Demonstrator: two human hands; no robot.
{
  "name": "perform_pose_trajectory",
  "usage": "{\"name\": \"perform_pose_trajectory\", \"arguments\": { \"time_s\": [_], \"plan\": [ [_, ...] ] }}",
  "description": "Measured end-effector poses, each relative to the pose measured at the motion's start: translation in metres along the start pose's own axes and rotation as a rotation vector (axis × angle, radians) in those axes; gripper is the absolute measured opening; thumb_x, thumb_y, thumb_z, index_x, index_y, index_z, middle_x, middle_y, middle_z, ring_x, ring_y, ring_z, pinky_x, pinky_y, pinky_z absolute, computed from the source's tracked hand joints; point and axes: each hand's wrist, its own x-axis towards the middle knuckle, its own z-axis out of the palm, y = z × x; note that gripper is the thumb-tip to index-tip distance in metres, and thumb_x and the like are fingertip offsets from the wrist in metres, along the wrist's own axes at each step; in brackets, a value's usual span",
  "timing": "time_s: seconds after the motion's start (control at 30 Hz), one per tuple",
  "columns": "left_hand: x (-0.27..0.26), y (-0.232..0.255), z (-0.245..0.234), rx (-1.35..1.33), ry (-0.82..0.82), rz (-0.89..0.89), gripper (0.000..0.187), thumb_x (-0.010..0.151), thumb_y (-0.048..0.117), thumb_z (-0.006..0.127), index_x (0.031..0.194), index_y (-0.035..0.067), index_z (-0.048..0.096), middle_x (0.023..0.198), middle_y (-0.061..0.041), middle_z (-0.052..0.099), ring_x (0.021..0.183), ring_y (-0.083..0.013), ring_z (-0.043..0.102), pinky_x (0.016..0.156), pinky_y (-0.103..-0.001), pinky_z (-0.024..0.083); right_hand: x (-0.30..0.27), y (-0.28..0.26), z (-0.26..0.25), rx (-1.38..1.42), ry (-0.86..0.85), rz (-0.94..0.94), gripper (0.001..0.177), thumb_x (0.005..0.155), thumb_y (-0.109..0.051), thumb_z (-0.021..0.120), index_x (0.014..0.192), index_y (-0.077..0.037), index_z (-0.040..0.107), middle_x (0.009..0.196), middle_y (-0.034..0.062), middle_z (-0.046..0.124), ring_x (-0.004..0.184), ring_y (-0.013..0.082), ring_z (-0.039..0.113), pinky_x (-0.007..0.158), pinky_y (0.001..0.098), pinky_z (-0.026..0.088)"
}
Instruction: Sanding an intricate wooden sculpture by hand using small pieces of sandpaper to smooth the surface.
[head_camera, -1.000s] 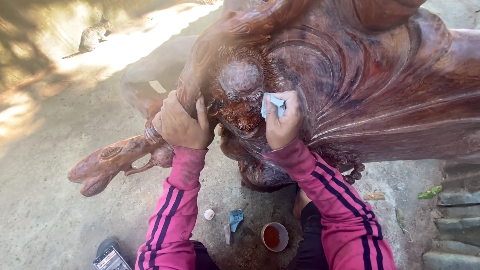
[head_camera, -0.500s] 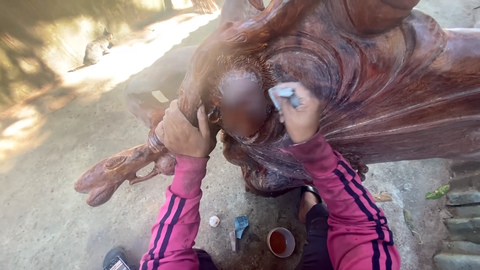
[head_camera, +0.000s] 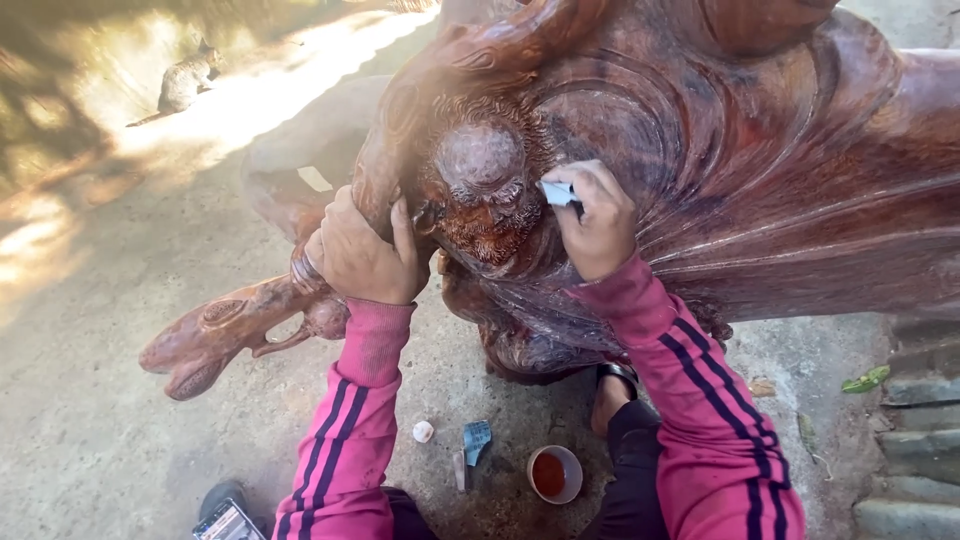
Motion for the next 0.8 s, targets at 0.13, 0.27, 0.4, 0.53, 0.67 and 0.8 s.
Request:
{"name": "perform_pose_trajectory", "arguments": {
  "time_s": [0.13, 0.27, 0.4, 0.53, 0.67, 0.8],
  "plan": [
    [-0.001, 0.0, 0.002, 0.022, 0.003, 0.012, 0.051, 0.1, 0.048, 0.063, 0.125, 0.003, 0.057, 0.091, -0.008, 0.056, 0.08, -0.0283, 0.061, 0.084, -0.038, 0.043, 0.008, -0.002, 0.003, 0.033, 0.036, 0.0, 0.019, 0.092, 0.006, 0.071, 0.102, -0.01, 0.073, 0.092, 0.0078, 0.067, 0.086, 0.0338, 0.07, 0.079, 0.0421, 0.056],
    [0.001, 0.003, -0.003, 0.011, 0.006, 0.006, 0.051, 0.103, 0.049, 0.058, 0.125, 0.003, 0.058, 0.092, -0.007, 0.057, 0.08, -0.0273, 0.062, 0.086, -0.038, 0.043, -0.003, 0.008, -0.001, 0.001, -0.014, -0.01, 0.021, 0.087, 0.007, 0.072, 0.1, -0.01, 0.074, 0.092, 0.0075, 0.067, 0.088, 0.0357, 0.071, 0.081, 0.0439, 0.056],
    [-0.002, 0.002, 0.003, 0.013, 0.014, -0.006, 0.053, 0.102, 0.052, 0.059, 0.124, 0.003, 0.058, 0.091, -0.008, 0.056, 0.08, -0.0278, 0.062, 0.086, -0.039, 0.044, -0.002, 0.017, 0.006, 0.032, 0.005, 0.007, 0.017, 0.091, 0.003, 0.073, 0.101, -0.011, 0.074, 0.093, 0.007, 0.066, 0.087, 0.0329, 0.07, 0.081, 0.042, 0.055],
    [0.001, 0.001, 0.002, 0.024, 0.017, 0.008, 0.051, 0.102, 0.052, 0.057, 0.124, 0.005, 0.057, 0.091, -0.006, 0.055, 0.079, -0.0257, 0.06, 0.084, -0.037, 0.042, 0.003, 0.006, 0.006, 0.028, 0.056, 0.02, 0.015, 0.093, 0.001, 0.074, 0.101, -0.012, 0.075, 0.093, 0.0079, 0.068, 0.086, 0.0316, 0.07, 0.08, 0.0398, 0.056],
    [-0.001, -0.001, 0.003, 0.036, 0.016, 0.014, 0.054, 0.103, 0.055, 0.055, 0.125, 0.006, 0.057, 0.091, -0.005, 0.055, 0.079, -0.0247, 0.061, 0.084, -0.036, 0.043, -0.015, 0.007, -0.008, 0.021, -0.022, 0.035, 0.015, 0.09, 0.003, 0.075, 0.099, -0.009, 0.077, 0.089, 0.009, 0.068, 0.085, 0.0355, 0.07, 0.079, 0.0415, 0.055],
    [-0.001, -0.001, 0.004, 0.04, 0.03, 0.022, 0.052, 0.102, 0.054, 0.057, 0.124, 0.007, 0.057, 0.091, -0.005, 0.055, 0.079, -0.0246, 0.061, 0.082, -0.037, 0.043, -0.009, 0.004, -0.009, 0.043, -0.048, 0.08, 0.013, 0.092, 0.001, 0.076, 0.097, -0.011, 0.077, 0.089, 0.0094, 0.068, 0.084, 0.0341, 0.07, 0.079, 0.0407, 0.055]
  ]
}}
